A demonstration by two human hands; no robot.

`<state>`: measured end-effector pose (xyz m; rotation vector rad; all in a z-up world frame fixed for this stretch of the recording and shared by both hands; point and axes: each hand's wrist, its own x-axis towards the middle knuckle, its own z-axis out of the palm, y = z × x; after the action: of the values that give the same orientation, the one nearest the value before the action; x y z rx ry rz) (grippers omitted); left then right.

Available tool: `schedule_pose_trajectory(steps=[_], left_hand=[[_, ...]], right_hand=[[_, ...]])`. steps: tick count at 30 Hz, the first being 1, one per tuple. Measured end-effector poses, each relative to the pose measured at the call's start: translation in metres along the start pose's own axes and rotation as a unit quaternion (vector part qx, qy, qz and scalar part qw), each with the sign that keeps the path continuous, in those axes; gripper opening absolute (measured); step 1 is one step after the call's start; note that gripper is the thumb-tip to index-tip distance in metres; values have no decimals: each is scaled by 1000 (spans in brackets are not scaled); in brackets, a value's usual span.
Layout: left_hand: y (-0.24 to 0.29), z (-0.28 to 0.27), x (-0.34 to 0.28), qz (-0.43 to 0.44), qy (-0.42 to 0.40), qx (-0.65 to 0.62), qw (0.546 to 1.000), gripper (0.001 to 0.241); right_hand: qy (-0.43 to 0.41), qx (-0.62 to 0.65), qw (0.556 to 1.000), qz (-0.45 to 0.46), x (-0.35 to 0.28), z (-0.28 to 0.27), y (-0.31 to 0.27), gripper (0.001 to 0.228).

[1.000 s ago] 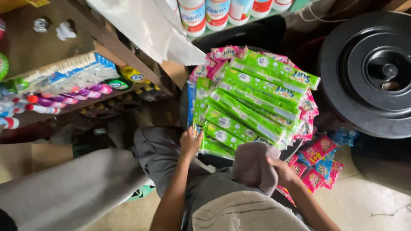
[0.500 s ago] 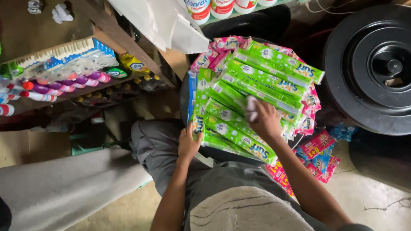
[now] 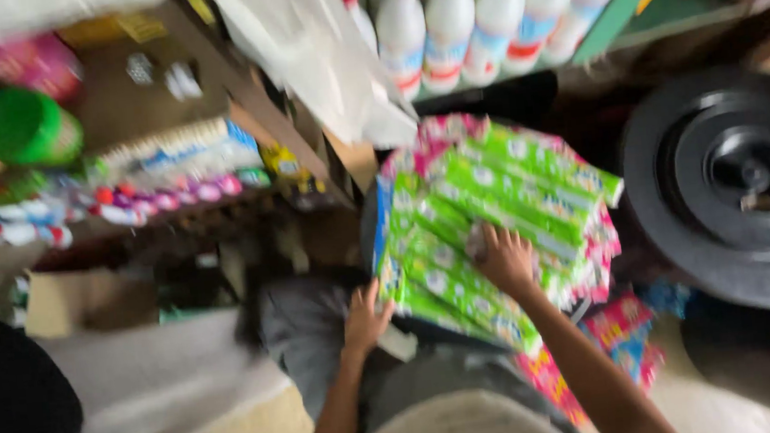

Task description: The person wipes individual packets of laundry detergent with a cloth and places them onto a shelf in a pantry.

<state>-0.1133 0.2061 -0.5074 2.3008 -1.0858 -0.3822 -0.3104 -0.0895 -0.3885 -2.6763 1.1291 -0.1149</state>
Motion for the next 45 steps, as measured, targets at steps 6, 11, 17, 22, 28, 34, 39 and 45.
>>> schedule_pose_trajectory(steps=[6,11,17,22,28,34,39,45], left_hand=[[36,-41,3,-65,-35,-55,996,70],[30,-34,3,-54,-35,-55,996,70],[41,-40,16,-70,-25,-73,995,84],[18,-13,35,-33,-2,-75,997,100],[27,-12,40,-71,-82,-73,991,95],[17,7,44,-58,-97,-64,991,101],[32,5,46,-40,-88,-37,995,120],[54,-2,54,-29,-69,-13,997,119]], right_hand=[[-46,13,999,6,3,-11,-4,90],[-37,26,999,13,1,-17,-6,85],[5,26,999,25,-1,-18,-9,78],[43,53,997,26,-4,-21,-15,73],[51,48,997,37,-8,-25,-19,72],[45,56,997,38,-10,-27,-19,75],[34,62,997,41,-10,-36,-23,77],[57,67,996,26,-8,-36,-22,71]])
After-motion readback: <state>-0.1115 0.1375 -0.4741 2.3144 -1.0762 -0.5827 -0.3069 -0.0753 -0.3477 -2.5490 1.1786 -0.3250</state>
